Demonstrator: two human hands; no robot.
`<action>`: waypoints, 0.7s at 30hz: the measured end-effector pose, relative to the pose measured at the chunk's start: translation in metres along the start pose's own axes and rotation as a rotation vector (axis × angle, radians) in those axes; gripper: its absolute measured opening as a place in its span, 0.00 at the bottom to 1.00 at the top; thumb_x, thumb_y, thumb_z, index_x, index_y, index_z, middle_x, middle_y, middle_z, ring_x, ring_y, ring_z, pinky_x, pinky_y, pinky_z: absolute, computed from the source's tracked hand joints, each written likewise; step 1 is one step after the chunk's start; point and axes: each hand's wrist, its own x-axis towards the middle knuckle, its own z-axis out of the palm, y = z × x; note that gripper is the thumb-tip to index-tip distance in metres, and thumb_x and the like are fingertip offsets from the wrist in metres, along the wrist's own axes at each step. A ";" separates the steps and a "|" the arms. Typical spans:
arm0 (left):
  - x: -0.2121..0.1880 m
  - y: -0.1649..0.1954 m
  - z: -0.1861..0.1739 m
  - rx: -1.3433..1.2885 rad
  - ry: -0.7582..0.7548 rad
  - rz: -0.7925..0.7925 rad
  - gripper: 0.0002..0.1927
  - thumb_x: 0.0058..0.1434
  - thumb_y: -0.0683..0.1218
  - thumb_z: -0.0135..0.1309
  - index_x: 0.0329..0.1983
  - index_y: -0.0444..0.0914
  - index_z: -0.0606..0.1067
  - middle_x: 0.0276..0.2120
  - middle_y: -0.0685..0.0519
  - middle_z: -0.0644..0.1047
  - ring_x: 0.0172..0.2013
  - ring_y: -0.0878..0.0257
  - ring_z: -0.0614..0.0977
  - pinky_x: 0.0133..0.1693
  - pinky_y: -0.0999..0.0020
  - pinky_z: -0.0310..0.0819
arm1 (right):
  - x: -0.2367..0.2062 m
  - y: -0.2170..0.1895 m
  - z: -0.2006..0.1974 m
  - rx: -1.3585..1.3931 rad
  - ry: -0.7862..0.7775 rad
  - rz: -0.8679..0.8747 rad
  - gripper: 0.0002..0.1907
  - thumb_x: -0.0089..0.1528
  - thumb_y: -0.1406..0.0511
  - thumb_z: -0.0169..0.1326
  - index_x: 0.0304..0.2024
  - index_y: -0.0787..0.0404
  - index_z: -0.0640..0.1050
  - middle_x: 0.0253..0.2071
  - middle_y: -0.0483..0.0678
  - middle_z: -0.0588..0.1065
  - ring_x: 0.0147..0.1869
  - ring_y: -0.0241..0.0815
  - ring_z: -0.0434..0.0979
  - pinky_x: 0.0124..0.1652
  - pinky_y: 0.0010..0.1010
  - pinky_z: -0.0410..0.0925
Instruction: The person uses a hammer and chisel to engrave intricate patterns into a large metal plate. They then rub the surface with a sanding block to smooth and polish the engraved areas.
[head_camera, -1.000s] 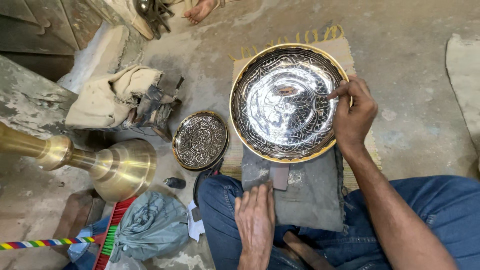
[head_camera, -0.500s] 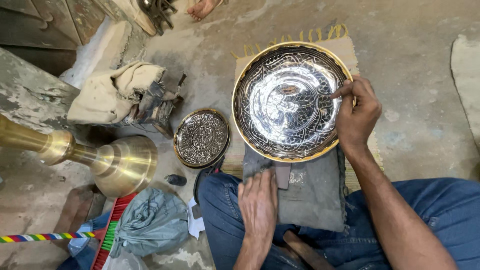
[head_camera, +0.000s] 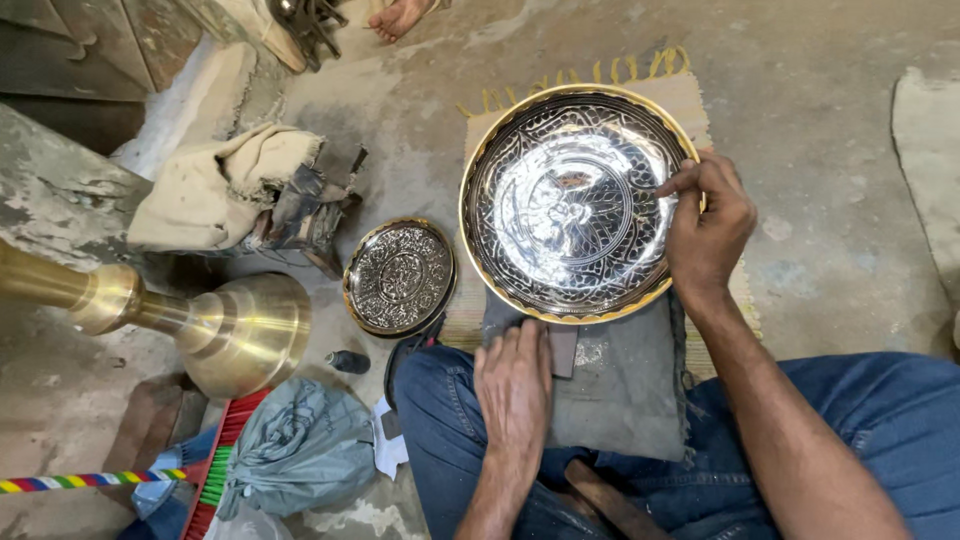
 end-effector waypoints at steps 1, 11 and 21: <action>-0.005 0.000 -0.002 -0.031 0.004 0.007 0.06 0.65 0.41 0.55 0.43 0.36 0.78 0.34 0.45 0.81 0.36 0.52 0.80 0.40 0.54 0.69 | 0.000 0.001 0.000 0.000 0.000 0.003 0.11 0.68 0.80 0.51 0.35 0.67 0.79 0.48 0.57 0.79 0.55 0.50 0.82 0.51 0.37 0.71; -0.004 -0.001 -0.001 -0.043 0.069 0.066 0.06 0.65 0.40 0.55 0.44 0.36 0.78 0.36 0.45 0.81 0.37 0.53 0.80 0.41 0.55 0.69 | 0.001 0.005 0.002 -0.016 0.000 -0.018 0.11 0.68 0.81 0.50 0.34 0.67 0.80 0.46 0.55 0.79 0.57 0.48 0.82 0.52 0.37 0.72; -0.014 -0.002 -0.003 -0.042 0.054 0.060 0.07 0.63 0.42 0.56 0.43 0.35 0.77 0.32 0.46 0.79 0.36 0.52 0.80 0.40 0.56 0.69 | 0.001 -0.001 0.002 -0.007 -0.007 0.048 0.06 0.71 0.79 0.49 0.40 0.68 0.74 0.42 0.55 0.78 0.50 0.48 0.82 0.48 0.38 0.73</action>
